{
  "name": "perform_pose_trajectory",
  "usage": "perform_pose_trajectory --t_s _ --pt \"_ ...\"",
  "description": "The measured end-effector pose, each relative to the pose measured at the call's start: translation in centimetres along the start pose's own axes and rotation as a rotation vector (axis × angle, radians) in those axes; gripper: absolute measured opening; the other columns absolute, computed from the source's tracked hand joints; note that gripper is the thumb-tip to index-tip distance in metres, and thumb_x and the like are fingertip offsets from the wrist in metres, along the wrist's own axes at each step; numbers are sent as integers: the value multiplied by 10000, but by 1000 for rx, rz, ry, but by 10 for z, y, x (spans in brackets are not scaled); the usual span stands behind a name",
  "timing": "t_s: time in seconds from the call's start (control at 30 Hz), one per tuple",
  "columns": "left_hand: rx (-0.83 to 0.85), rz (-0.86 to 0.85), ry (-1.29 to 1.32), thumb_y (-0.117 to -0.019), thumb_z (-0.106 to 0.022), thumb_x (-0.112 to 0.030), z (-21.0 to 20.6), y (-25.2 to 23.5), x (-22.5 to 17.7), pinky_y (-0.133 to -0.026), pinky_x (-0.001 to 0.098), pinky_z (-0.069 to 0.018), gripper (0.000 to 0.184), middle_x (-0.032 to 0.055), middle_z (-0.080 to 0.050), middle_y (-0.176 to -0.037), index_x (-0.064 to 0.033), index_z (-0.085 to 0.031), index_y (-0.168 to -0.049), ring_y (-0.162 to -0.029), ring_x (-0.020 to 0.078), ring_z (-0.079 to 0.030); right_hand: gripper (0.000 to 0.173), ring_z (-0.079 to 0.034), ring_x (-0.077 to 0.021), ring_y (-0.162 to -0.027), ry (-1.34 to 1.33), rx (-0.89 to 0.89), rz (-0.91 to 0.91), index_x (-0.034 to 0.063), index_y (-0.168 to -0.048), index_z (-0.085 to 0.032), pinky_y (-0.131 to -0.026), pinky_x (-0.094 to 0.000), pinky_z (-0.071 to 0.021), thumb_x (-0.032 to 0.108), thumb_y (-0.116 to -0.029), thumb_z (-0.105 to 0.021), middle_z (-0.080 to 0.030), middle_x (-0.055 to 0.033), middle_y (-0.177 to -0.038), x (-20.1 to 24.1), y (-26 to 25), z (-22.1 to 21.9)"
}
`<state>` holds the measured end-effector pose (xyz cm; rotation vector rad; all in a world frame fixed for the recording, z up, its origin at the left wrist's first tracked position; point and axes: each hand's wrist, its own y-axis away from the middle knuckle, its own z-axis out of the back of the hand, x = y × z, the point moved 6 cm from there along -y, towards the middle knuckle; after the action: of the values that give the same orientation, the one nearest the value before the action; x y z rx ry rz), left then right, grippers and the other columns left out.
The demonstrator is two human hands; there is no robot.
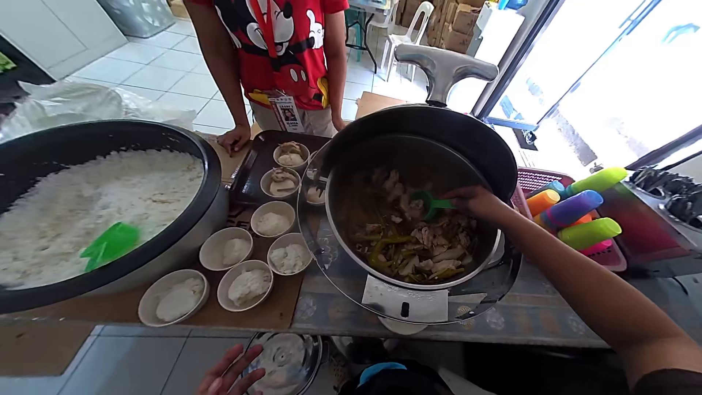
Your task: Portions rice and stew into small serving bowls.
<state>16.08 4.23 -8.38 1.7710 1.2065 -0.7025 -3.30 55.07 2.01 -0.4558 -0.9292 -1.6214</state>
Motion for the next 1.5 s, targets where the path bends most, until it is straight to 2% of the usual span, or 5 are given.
perform_pose_trajectory --t_s 0.13,0.4,0.53,0.73,1.5 --pt "-132 101 -76 -1051 -354 -219 2 -21 28 -803 331 -621 334 21 -715 -1224 -166 -503 -1345 -1030 181 -725 295 -386 15 -524 -307 59 -63 38 -1325 -613 -478 -165 -316 87 -1096 -433 -676 2 -900 -1 3 -15" --pt "-436 317 -78 -1095 -362 -169 -8 -69 83 -856 363 -560 381 182 -612 -1255 4 -410 -1431 -1023 224 -677 260 -453 14 -541 -251 -39 86 38 -1262 -664 -489 -156 -362 70 -1079 -482 -713 -8 -912 17 37 8" --pt "-422 307 -50 -1103 -350 -179 -17 -81 82 -876 355 -548 394 191 -595 -1298 5 -395 -1449 -1051 227 -667 275 -677 -296 -1052 237 -133 153 34 -1285 -683 -944 -518 -505 87 -1079 -508 -715 -183 -1168 28 43 4" --pt "-410 308 -62 -1097 -352 -151 -30 -91 77 -870 359 -546 396 209 -558 -1323 16 -367 -1456 -1058 238 -656 342 -666 -484 -1100 743 -167 199 108 -1353 -669 -888 -704 -490 46 -1057 -510 -688 -205 -1271 29 37 -14" --pt "-758 112 84 -1114 -339 -141 54 -151 50 -813 353 -577 448 287 -463 -1401 17 -251 -1523 -1026 298 -662 261 -669 -178 -961 403 304 341 25 -1224 -711 -887 -394 -531 22 -1062 -507 -726 -123 -1123 70 5 -35"
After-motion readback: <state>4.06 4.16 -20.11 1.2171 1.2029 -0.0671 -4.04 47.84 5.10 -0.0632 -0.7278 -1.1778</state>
